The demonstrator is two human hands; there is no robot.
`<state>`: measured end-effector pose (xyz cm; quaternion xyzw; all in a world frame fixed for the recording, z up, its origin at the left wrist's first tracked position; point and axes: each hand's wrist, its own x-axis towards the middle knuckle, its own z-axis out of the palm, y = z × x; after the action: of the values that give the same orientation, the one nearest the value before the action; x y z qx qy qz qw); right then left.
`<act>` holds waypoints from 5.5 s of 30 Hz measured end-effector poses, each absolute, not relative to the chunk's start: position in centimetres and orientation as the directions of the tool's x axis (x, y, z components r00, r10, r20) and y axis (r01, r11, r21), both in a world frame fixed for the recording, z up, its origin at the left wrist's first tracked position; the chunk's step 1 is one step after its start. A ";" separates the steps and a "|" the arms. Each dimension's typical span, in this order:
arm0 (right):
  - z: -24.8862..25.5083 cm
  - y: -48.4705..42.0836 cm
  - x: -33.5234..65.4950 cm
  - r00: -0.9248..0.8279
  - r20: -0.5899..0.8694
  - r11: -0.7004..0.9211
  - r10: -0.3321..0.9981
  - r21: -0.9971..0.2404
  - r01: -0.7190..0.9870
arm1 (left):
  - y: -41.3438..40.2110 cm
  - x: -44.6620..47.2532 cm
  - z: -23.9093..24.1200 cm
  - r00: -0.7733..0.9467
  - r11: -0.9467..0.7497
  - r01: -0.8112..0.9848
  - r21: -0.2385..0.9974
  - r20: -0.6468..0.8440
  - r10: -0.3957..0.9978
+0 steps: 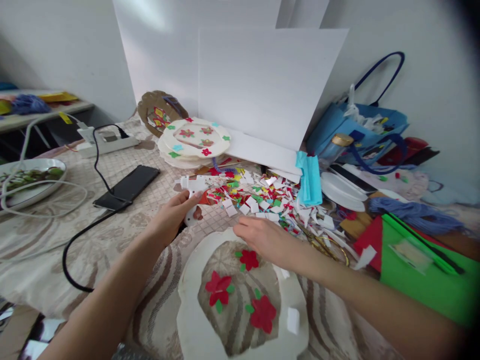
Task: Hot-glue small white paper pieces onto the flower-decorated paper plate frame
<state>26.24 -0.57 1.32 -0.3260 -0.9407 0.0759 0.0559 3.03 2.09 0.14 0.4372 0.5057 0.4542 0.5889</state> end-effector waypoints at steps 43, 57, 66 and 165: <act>1.6 -0.7 26.1 -0.790 0.054 0.782 0.611 -0.193 0.592 | 1.9 3.3 0.5 0.058 0.193 -0.061 0.979 -0.190 0.980; 1.3 -0.5 26.2 -0.791 0.063 0.787 0.609 -0.175 0.592 | 2.2 3.1 0.1 0.067 0.211 -0.043 0.976 -0.208 0.976; 1.3 -0.6 26.2 -0.784 0.060 0.780 0.617 -0.173 0.601 | 2.1 2.9 -0.1 0.083 0.216 -0.056 0.975 -0.211 0.974; 1.4 -0.7 26.1 -0.780 0.039 0.774 0.624 -0.168 0.611 | 2.0 3.0 0.1 0.088 0.205 -0.086 0.975 -0.198 0.976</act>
<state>26.11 -0.67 1.44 -0.3281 -0.9407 0.0731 0.0461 2.98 2.04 0.06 0.4417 0.5039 0.4497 0.5905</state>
